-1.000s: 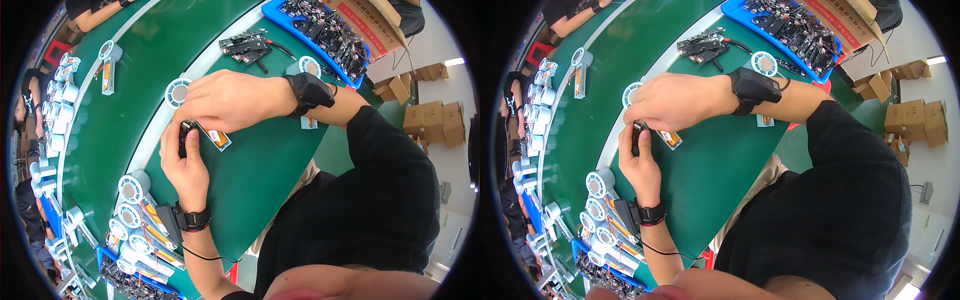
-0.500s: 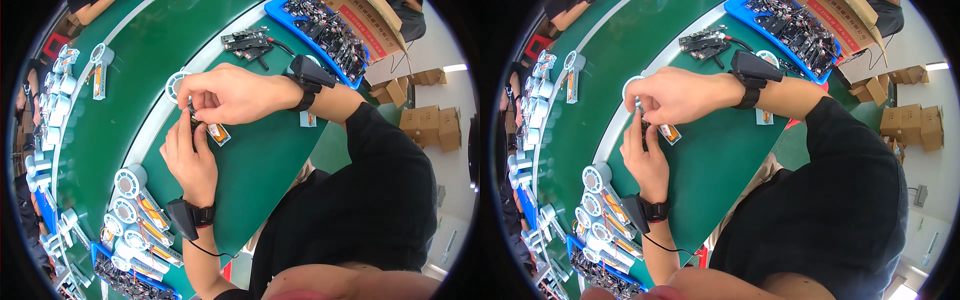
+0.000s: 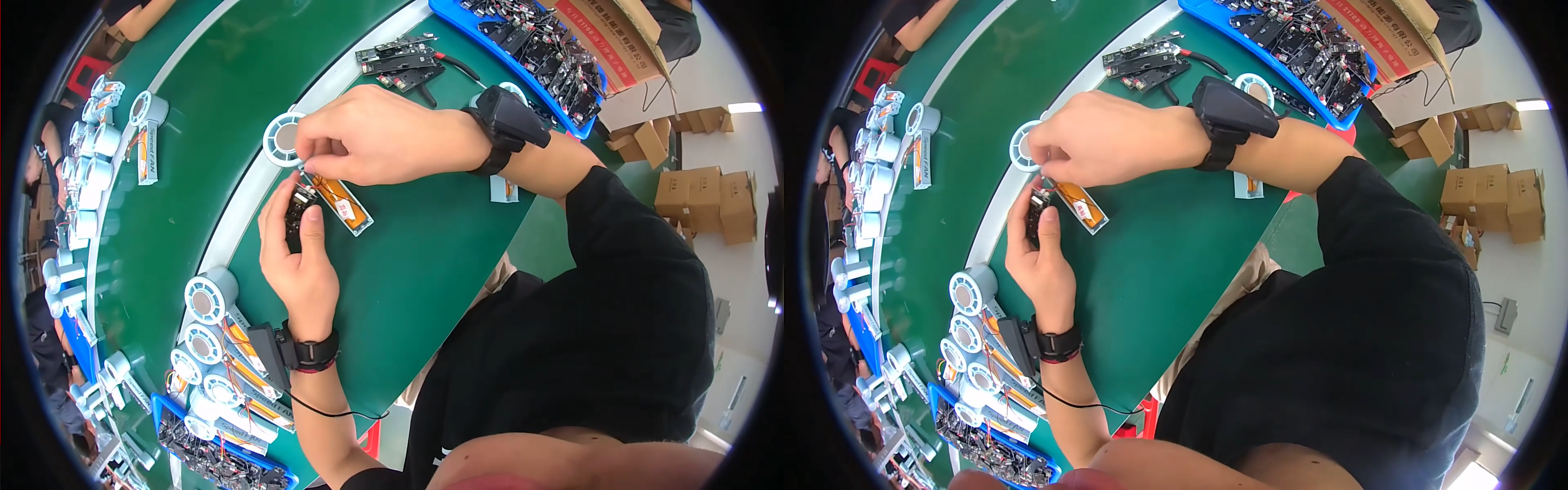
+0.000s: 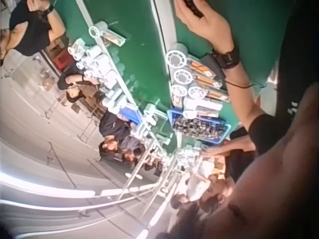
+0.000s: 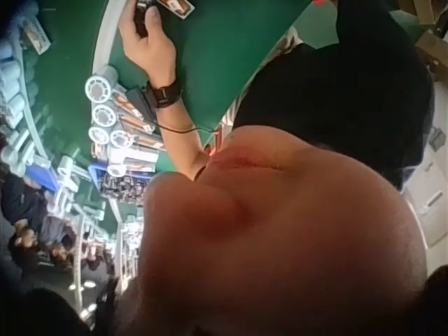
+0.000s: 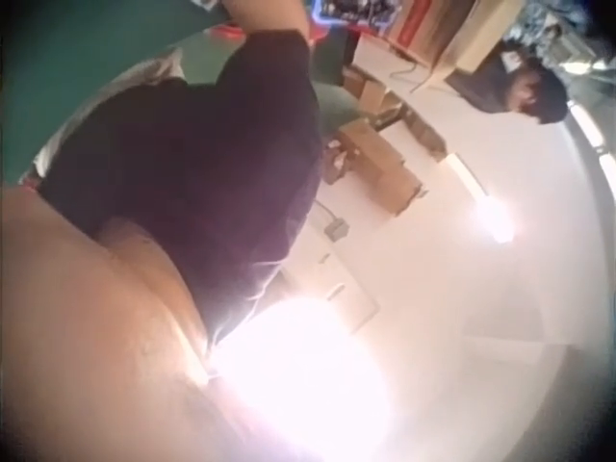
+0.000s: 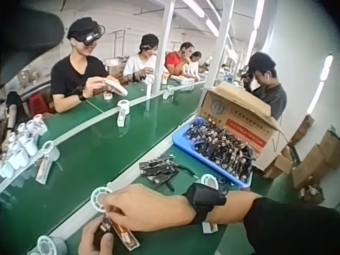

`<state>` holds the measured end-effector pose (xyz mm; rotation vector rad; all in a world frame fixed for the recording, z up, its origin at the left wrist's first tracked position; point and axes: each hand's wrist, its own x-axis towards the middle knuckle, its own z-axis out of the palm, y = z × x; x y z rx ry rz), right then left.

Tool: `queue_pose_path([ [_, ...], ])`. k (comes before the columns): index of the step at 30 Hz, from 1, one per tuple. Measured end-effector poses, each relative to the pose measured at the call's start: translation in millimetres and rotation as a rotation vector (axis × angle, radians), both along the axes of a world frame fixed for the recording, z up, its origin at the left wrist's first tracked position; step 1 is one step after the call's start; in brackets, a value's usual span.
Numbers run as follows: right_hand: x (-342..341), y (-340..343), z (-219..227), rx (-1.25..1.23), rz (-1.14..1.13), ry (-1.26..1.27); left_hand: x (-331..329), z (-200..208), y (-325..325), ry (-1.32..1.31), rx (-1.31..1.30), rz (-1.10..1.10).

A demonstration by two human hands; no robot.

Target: Assemble small electronic components on a factory production line.

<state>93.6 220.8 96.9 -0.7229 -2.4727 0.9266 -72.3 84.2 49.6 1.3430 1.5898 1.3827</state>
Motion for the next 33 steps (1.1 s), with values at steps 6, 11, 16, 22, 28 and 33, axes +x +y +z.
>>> queue_pose_path([
  [6,0,0,-10,0.162,0.048,0.050,3,-2,3,0.338,0.177,-0.051],
  [11,0,-3,-8,0.132,0.031,0.033,10,-5,0,0.216,0.154,-0.078],
  [16,8,-6,13,0.041,0.006,0.000,8,-2,4,-0.388,-0.020,0.036],
  [22,1,-15,6,-0.045,0.020,-0.015,5,9,16,-0.713,-0.117,0.051],
  [28,9,-4,13,0.016,0.025,-0.167,-6,6,18,-0.683,-0.094,0.115],
  [33,12,-2,5,0.184,0.046,-0.298,-13,5,15,-0.418,-0.066,0.197],
])
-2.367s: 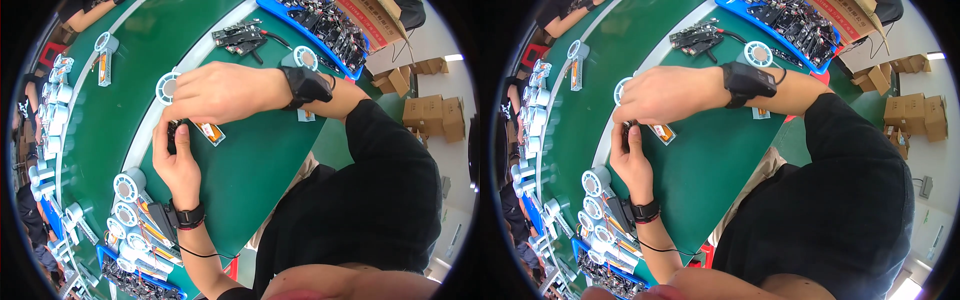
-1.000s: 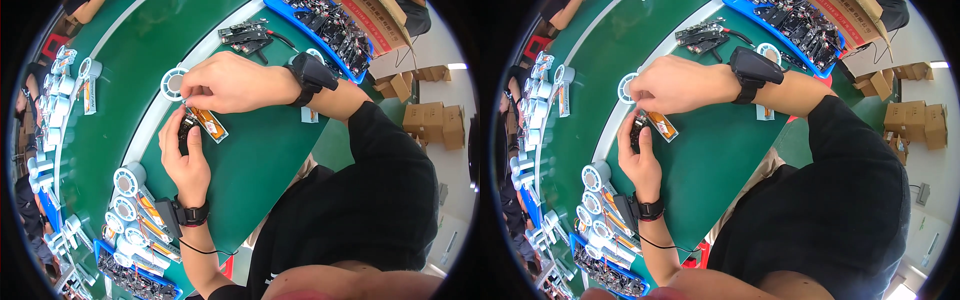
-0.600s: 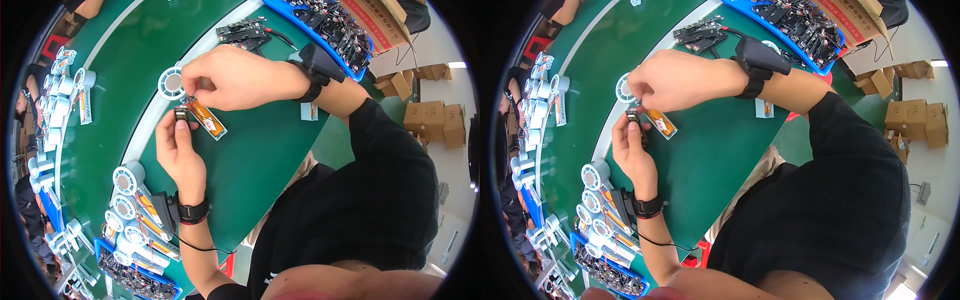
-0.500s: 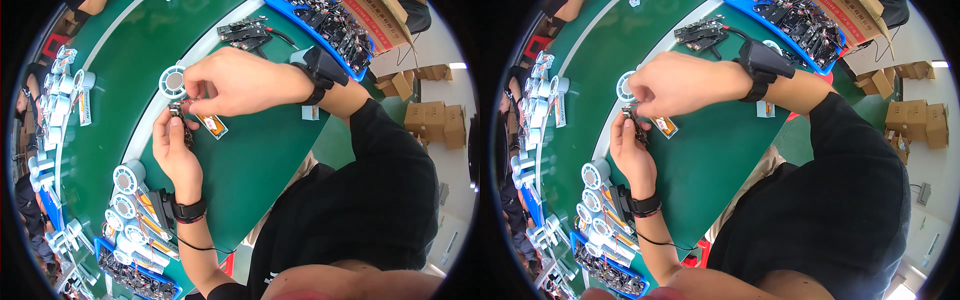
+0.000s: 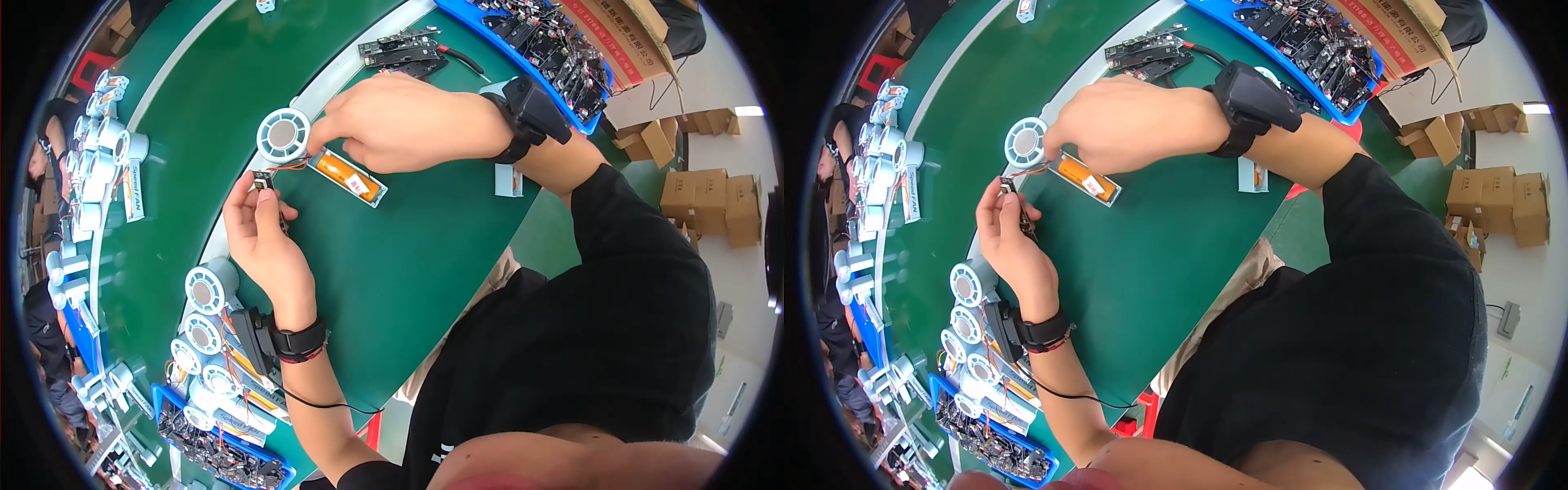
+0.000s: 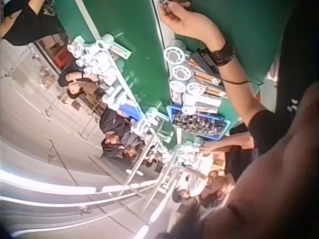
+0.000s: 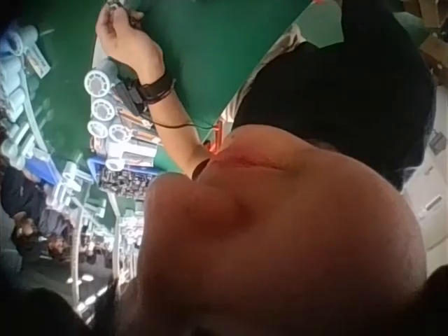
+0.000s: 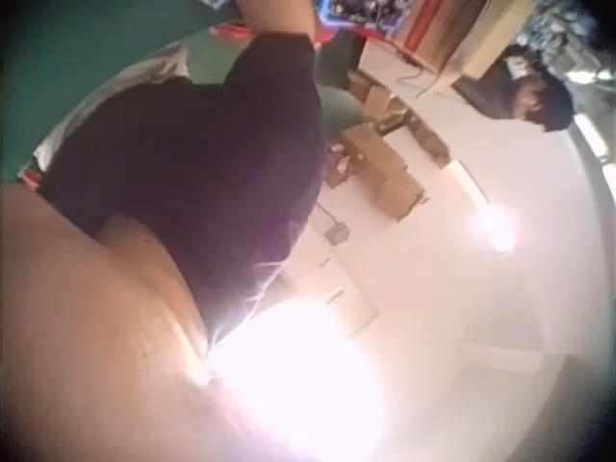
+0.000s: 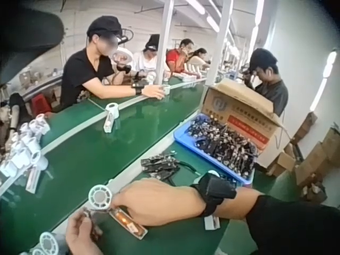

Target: Assemble small electronic components on a factory production line.

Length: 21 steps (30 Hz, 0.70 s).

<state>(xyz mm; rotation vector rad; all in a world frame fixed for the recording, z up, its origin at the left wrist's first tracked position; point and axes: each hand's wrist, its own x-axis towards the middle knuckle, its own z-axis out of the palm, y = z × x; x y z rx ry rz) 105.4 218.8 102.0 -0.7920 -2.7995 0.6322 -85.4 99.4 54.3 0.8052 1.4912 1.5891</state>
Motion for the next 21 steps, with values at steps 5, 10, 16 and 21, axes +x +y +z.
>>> queue_pose_path([
  [5,-2,-3,-1,0.093,0.106,0.090,-2,-9,-3,0.270,0.133,-0.034],
  [10,-6,5,-8,0.066,0.165,0.238,-9,-7,-10,0.454,0.079,-0.109],
  [16,-19,2,4,-0.498,0.027,0.149,-11,-6,-10,0.783,0.187,-0.195],
  [21,-20,2,4,-0.752,-0.004,0.089,-10,-2,-12,0.707,0.197,-0.285],
])
